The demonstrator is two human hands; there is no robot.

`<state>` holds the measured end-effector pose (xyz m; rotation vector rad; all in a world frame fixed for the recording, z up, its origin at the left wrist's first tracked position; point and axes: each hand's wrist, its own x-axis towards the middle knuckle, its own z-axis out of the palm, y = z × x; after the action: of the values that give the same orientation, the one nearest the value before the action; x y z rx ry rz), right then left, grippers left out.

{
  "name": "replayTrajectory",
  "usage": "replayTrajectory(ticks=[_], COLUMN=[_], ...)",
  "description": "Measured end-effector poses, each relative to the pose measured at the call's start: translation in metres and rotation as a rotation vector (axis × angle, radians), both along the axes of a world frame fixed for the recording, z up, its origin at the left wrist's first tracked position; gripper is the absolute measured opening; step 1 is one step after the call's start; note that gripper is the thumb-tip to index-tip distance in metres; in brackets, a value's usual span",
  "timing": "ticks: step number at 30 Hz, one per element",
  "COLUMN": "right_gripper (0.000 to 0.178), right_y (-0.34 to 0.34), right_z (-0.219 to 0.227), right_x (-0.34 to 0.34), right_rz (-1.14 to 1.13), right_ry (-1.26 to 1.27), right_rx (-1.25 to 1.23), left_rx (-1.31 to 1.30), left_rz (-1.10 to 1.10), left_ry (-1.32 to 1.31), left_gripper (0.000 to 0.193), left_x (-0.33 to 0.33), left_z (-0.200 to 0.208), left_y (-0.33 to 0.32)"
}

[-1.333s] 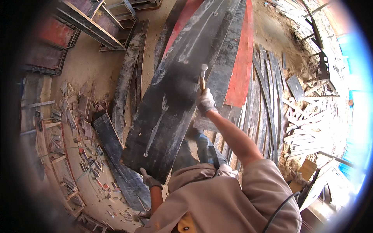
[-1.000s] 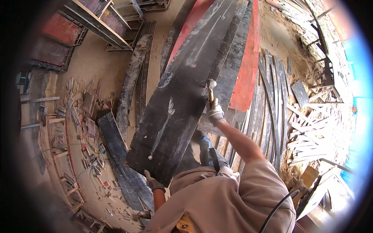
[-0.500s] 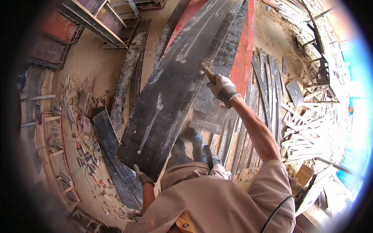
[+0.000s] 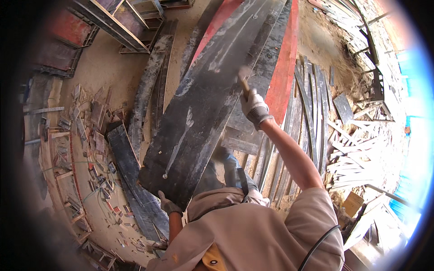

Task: The person repeatedly strikes a long dark wooden plank with a hammer, then flips it and continues hammering. They then pick up a red wooden plank and hammer it in a similar manner. The person works in a cluttered workshop with many wood pieces on the floor.

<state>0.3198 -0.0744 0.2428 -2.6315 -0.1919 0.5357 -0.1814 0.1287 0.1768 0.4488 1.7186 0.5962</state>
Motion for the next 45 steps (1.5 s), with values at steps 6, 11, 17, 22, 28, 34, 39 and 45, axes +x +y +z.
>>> replayTrajectory(ticks=[6,11,17,22,28,34,39,45], right_gripper=[0.042,0.044,0.035,0.035,0.044,0.046,0.035,0.024], right_y=[-0.013,-0.015,-0.027,-0.026,-0.022,-0.07,-0.098,-0.055], right_z=[-0.028,-0.05,-0.058,-0.061,-0.045,-0.001,-0.005,-0.023], right_x=[-0.008,-0.015,-0.028,-0.031,-0.031,-0.017,0.003,0.026], right_rz=[0.018,0.224,0.108,0.285,0.186,-0.085,0.09,0.617], right_ry=[-0.142,0.029,-0.248,-0.141,-0.049,0.279,-0.265,-0.057], right_rx=[0.083,-0.107,0.225,0.078,-0.06,0.199,0.021,-0.327], left_rx=[0.048,0.045,-0.008,0.238,-0.007,-0.118,-0.364,-1.265], left_rz=[-0.012,-0.108,-0.042,-0.17,-0.107,-0.275,-0.577,-0.4], left_ry=[-0.073,0.265,0.016,-0.044,0.249,0.008,0.09,-0.143], left_gripper=[0.072,0.078,0.069,0.072,0.081,0.078,0.071,0.059], left_x=[-0.004,-0.004,-0.011,-0.017,-0.036,-0.07,-0.092,-0.101], left_z=[-0.004,-0.006,-0.001,-0.004,-0.021,-0.043,-0.059,-0.056], left_y=[0.002,0.0,0.001,0.002,0.01,0.033,0.086,0.111])
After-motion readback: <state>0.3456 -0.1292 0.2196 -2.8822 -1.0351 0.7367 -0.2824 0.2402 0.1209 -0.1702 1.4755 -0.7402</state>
